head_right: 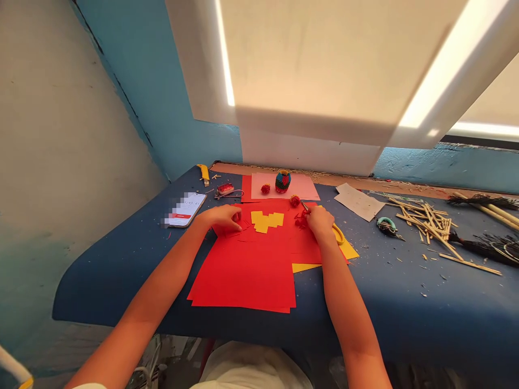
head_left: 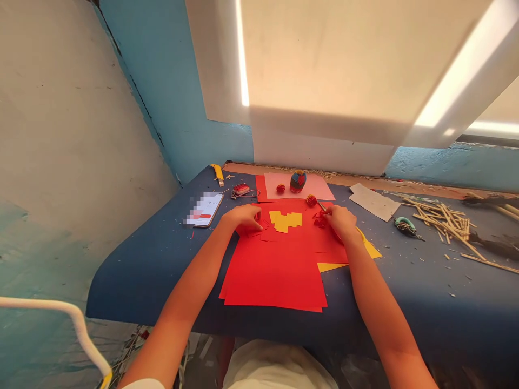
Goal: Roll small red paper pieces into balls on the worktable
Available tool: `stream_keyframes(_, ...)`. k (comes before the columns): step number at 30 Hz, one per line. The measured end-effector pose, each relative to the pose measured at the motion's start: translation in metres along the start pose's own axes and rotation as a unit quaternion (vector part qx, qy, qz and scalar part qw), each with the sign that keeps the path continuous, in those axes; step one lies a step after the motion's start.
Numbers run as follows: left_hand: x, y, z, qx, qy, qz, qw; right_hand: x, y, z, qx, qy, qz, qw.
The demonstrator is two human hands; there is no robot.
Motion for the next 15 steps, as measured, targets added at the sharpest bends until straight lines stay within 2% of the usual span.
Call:
stream_keyframes(4, -0.004, -0.002, 0.002, -0.016, 0.009, 0.012, 1.0, -0.004, 0.006, 0.002, 0.023, 0.001, -0.004, 1.0)
stream_keyframes(9, -0.004, 0.009, 0.001, 0.037, -0.021, 0.02, 0.999, -0.009, 0.015, 0.007, 0.057, 0.003, -0.01, 0.998)
stream_keyframes(13, 0.006, 0.014, 0.008, 0.048, -0.037, -0.003, 0.998, -0.009, 0.019, 0.01, 0.076, 0.006, -0.02, 0.997)
stream_keyframes(15, 0.014, 0.019, 0.015, 0.073, -0.032, -0.025, 0.996, -0.009, 0.02, 0.011, 0.088, 0.003, -0.024, 0.996)
Point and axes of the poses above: each hand's wrist, its own z-axis away from the middle knuckle, its own y-axis out of the back of the hand, x = y × z, the point moved 7 cm from there along -z, towards the middle knuckle, and after that the axes turned 10 degrees about z, right-handed, at the moved point
